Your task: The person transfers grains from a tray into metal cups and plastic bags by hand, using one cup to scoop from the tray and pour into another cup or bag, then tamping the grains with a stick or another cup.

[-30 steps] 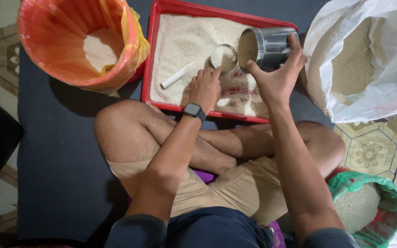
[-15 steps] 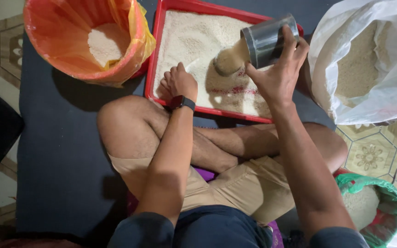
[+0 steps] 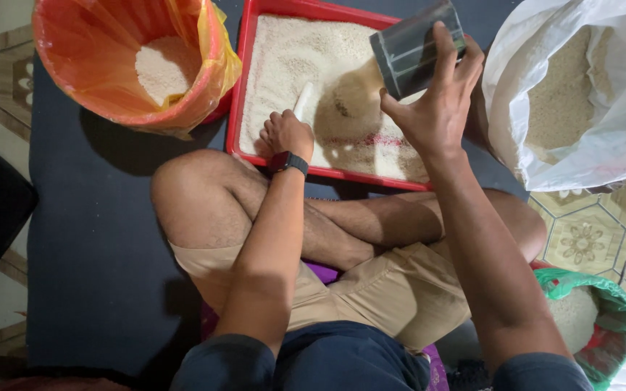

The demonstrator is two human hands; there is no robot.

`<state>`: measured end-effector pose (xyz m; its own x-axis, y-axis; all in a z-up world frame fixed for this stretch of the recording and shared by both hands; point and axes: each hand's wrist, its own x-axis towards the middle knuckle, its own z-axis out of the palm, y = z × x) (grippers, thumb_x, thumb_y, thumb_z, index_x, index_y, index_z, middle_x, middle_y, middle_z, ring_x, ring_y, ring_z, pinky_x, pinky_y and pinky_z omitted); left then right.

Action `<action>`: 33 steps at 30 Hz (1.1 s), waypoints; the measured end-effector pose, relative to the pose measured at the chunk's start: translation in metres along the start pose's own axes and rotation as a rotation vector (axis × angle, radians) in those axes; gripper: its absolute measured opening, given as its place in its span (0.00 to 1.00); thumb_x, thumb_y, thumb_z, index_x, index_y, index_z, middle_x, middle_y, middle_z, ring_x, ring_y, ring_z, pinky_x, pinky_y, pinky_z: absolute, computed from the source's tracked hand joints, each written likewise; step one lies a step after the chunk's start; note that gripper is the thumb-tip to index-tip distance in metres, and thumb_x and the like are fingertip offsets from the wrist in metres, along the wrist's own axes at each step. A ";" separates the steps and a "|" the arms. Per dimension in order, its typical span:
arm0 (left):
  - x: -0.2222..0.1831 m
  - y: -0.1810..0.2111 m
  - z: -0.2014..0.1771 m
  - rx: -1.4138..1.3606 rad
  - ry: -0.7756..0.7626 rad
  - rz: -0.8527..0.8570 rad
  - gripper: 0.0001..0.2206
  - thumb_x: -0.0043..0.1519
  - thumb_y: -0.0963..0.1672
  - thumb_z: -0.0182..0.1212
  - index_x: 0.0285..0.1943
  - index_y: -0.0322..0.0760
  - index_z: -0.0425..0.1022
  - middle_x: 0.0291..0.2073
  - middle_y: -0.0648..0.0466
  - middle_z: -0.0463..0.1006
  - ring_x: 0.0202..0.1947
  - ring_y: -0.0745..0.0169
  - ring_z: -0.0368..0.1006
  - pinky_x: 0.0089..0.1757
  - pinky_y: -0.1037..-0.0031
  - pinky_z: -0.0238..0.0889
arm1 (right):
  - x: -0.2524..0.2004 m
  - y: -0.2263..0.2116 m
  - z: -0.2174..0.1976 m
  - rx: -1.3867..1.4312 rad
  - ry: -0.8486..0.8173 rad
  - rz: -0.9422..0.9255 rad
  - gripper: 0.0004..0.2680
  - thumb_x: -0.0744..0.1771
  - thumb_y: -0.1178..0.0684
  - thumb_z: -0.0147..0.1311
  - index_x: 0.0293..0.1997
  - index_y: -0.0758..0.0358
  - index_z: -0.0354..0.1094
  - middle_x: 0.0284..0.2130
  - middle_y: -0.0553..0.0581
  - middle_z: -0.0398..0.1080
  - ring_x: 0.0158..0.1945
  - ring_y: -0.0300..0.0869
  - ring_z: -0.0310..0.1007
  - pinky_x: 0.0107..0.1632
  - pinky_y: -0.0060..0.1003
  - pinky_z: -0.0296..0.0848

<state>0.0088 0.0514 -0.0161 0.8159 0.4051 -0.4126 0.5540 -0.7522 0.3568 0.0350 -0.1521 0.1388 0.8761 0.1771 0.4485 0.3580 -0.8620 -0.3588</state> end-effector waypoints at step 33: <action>0.064 0.068 0.043 0.040 0.115 0.560 0.18 0.68 0.46 0.52 0.67 0.61 0.67 0.51 0.64 0.70 0.54 0.54 0.67 0.51 0.53 0.65 | -0.094 0.056 0.021 0.014 -0.344 0.603 0.41 0.50 0.42 0.77 0.69 0.51 0.57 0.54 0.71 0.57 0.59 0.71 0.62 0.59 0.65 0.67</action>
<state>0.0916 0.0043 -0.0545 0.9971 -0.0090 -0.0754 0.0269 -0.8867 0.4616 -0.0209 -0.2073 0.0594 0.9751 -0.1884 -0.1169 -0.2214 -0.8513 -0.4756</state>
